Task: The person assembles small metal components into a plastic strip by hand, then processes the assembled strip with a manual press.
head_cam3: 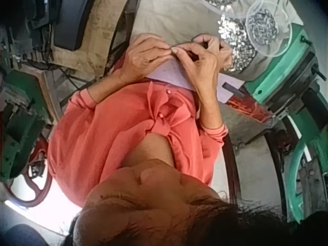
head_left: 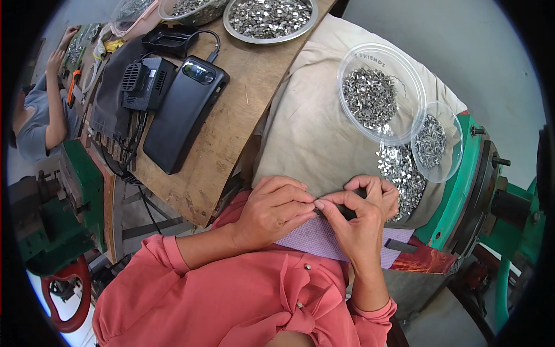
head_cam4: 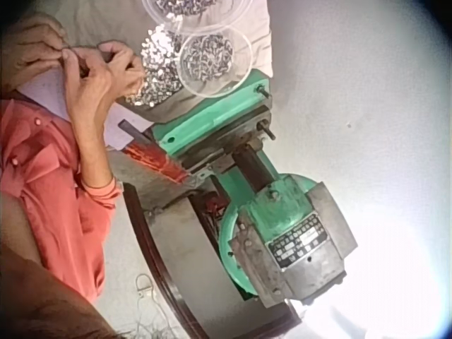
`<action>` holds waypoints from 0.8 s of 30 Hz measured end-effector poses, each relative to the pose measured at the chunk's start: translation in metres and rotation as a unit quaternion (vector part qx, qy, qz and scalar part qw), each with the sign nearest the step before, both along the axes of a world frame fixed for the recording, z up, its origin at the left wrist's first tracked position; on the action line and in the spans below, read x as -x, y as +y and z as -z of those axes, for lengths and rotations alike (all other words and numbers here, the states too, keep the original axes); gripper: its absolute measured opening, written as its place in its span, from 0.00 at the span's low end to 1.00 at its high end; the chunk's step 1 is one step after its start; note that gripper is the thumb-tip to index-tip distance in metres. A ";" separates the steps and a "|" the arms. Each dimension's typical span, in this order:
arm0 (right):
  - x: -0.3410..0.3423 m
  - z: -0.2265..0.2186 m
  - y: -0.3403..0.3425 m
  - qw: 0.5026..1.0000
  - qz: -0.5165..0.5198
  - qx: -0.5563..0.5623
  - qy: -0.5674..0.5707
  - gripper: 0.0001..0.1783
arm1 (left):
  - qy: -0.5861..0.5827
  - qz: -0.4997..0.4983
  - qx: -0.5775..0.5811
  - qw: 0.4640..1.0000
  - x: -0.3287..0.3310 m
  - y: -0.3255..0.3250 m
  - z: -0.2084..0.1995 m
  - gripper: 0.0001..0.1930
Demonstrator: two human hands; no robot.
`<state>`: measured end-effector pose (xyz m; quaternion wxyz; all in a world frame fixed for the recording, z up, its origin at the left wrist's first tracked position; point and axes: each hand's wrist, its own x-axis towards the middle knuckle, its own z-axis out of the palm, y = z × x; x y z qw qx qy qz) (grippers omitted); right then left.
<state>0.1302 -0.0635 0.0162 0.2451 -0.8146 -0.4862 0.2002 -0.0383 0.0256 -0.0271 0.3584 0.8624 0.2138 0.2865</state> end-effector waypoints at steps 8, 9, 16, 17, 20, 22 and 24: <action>-0.005 0.000 -0.003 1.000 -0.003 -0.007 0.011 0.08 | 0.001 0.000 0.007 1.000 -0.002 0.003 -0.002 0.12; -0.005 0.000 -0.001 1.000 0.001 -0.002 0.009 0.08 | -0.002 0.001 0.008 1.000 -0.001 0.004 -0.001 0.12; -0.007 0.002 -0.005 0.999 -0.021 -0.027 0.012 0.08 | -0.009 0.000 0.003 1.000 -0.001 0.002 0.000 0.10; -0.005 0.002 -0.003 1.000 -0.018 -0.021 0.005 0.08 | -0.009 0.001 0.003 1.000 -0.001 0.002 0.000 0.10; -0.003 0.000 -0.001 1.000 -0.014 -0.014 0.002 0.08 | -0.006 -0.002 0.003 1.000 -0.001 0.003 -0.001 0.10; -0.004 0.000 -0.002 1.000 -0.014 -0.013 0.006 0.09 | -0.008 0.001 -0.004 1.000 -0.001 0.003 -0.001 0.13; -0.007 0.000 -0.006 1.000 -0.016 -0.015 0.013 0.09 | -0.006 0.001 -0.002 1.000 -0.001 0.003 -0.001 0.13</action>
